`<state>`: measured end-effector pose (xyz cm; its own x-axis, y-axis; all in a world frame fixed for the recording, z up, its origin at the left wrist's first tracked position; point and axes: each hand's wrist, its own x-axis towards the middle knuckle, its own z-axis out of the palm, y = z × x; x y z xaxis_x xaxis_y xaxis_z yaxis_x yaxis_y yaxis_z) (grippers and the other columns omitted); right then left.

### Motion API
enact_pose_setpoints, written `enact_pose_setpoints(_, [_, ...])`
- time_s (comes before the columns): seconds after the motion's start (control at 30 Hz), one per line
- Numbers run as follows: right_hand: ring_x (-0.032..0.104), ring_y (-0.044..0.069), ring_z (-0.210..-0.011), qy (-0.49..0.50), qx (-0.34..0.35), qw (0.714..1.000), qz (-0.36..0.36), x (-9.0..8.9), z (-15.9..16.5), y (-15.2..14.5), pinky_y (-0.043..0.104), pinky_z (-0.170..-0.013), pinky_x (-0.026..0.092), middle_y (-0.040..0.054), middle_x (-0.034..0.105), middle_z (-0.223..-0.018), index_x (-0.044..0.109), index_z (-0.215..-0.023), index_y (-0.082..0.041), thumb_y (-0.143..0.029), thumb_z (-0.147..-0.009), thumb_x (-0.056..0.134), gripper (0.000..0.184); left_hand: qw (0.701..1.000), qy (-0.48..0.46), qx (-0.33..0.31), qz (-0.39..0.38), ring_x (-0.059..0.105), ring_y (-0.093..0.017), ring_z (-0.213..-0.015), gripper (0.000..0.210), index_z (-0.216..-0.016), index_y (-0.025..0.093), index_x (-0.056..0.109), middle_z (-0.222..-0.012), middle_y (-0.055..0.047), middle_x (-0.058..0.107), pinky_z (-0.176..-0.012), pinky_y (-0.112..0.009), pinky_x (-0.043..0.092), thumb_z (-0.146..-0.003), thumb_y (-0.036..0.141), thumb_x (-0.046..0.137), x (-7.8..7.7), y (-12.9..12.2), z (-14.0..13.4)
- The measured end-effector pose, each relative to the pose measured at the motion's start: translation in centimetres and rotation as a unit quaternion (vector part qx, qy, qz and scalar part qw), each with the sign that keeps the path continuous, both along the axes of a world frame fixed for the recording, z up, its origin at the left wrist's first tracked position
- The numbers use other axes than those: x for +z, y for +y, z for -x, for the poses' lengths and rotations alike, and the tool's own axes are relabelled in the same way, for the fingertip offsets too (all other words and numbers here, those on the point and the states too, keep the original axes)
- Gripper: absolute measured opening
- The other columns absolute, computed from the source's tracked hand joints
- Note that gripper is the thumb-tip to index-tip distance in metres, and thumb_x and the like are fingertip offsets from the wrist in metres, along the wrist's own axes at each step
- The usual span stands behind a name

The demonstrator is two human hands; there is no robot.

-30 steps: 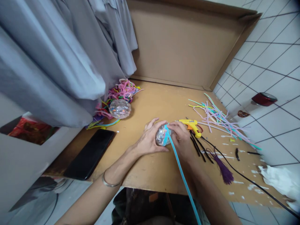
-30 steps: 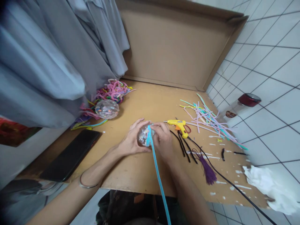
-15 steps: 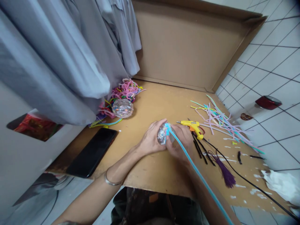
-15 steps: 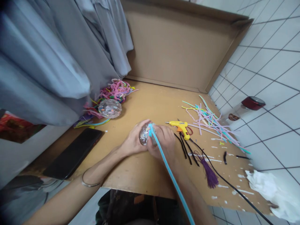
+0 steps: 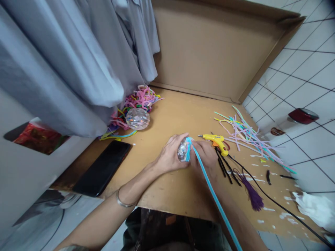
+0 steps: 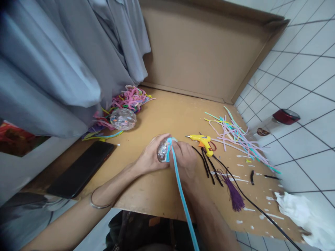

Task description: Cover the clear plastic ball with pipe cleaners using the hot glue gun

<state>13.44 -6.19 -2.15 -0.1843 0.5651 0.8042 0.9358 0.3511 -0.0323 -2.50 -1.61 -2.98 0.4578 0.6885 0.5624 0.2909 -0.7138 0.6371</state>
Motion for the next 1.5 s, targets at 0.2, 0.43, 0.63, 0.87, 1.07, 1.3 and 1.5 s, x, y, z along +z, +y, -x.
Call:
enact_pose_setpoints(0.2, [0.064,0.021,-0.085,0.007,0.020,0.999,0.036,0.1,-0.1,-0.3,0.033,-0.075,0.050,0.0088,0.070,-0.091,0.067,-0.108,-0.017,-0.023,-0.099,0.048,0.022,1.000,-0.007,0.006,0.000,0.060,-0.031,-0.121,0.086,-0.142,0.020,0.041,-0.132,-0.012,0.061,-0.106,-0.048,0.049,-0.063,0.023,0.076,-0.1,0.0,0.0])
enact_pose_setpoints(0.43, [0.066,0.023,-0.086,0.071,0.035,0.997,0.023,0.6,0.4,-0.3,0.037,-0.079,0.054,0.0096,0.070,-0.089,0.069,-0.105,-0.018,-0.020,-0.097,0.046,0.024,1.000,-0.008,-0.007,-0.001,0.059,-0.032,-0.122,0.087,-0.142,0.021,0.041,-0.133,-0.012,0.061,-0.106,-0.050,0.048,-0.062,0.025,0.076,0.0,0.1,0.0])
enact_pose_setpoints(0.63, [0.066,0.021,-0.084,0.153,0.043,0.986,0.053,1.1,0.8,-0.5,0.039,-0.080,0.055,0.0084,0.071,-0.089,0.069,-0.101,-0.020,-0.024,-0.096,0.047,0.023,1.000,-0.001,-0.025,-0.006,0.057,-0.033,-0.126,0.085,-0.143,0.022,0.043,-0.137,-0.013,0.059,-0.109,-0.052,0.046,-0.065,0.027,0.076,0.0,0.2,0.2])
enact_pose_setpoints(0.87, [0.063,0.020,-0.084,0.158,0.060,0.983,0.071,1.0,0.3,-0.7,0.036,-0.078,0.052,0.0069,0.069,-0.090,0.069,-0.097,-0.021,-0.025,-0.098,0.047,0.022,0.999,-0.020,-0.032,0.015,0.054,-0.033,-0.130,0.080,-0.140,0.020,0.048,-0.140,-0.014,0.056,-0.112,-0.052,0.045,-0.066,0.029,0.077,-0.2,0.4,0.3])
enact_pose_setpoints(1.07, [0.064,0.020,-0.095,0.129,0.081,0.986,0.068,0.4,-0.5,0.1,0.035,-0.086,0.052,0.0089,0.069,-0.102,0.066,-0.113,-0.019,-0.017,-0.096,0.046,0.027,0.996,-0.041,-0.004,0.078,0.056,-0.033,-0.129,0.081,-0.137,0.019,0.050,-0.138,-0.014,0.057,-0.111,-0.052,0.046,-0.063,0.032,0.080,-0.1,0.7,0.3])
enact_pose_setpoints(1.3, [0.063,0.036,-0.095,0.056,-0.303,0.942,0.131,-0.7,-4.8,2.1,0.051,-0.080,0.049,0.0242,0.068,-0.102,0.066,-0.111,-0.005,-0.031,-0.089,0.053,0.036,0.989,-0.076,0.034,0.123,0.059,-0.032,-0.126,0.087,-0.136,0.019,0.053,-0.136,-0.012,0.058,-0.111,-0.050,0.047,-0.057,0.030,0.085,-0.3,1.7,0.6])
enact_pose_setpoints(1.5, [0.065,0.040,-0.102,0.031,-0.417,0.850,0.321,0.0,-7.0,3.0,0.049,-0.080,0.050,0.0303,0.066,-0.110,0.066,-0.111,0.001,-0.045,-0.090,0.053,0.052,0.978,-0.108,0.014,0.178,0.059,-0.032,-0.126,0.093,-0.139,0.019,0.051,-0.137,-0.013,0.059,-0.112,-0.051,0.046,-0.053,0.026,0.088,-0.2,1.9,0.8])
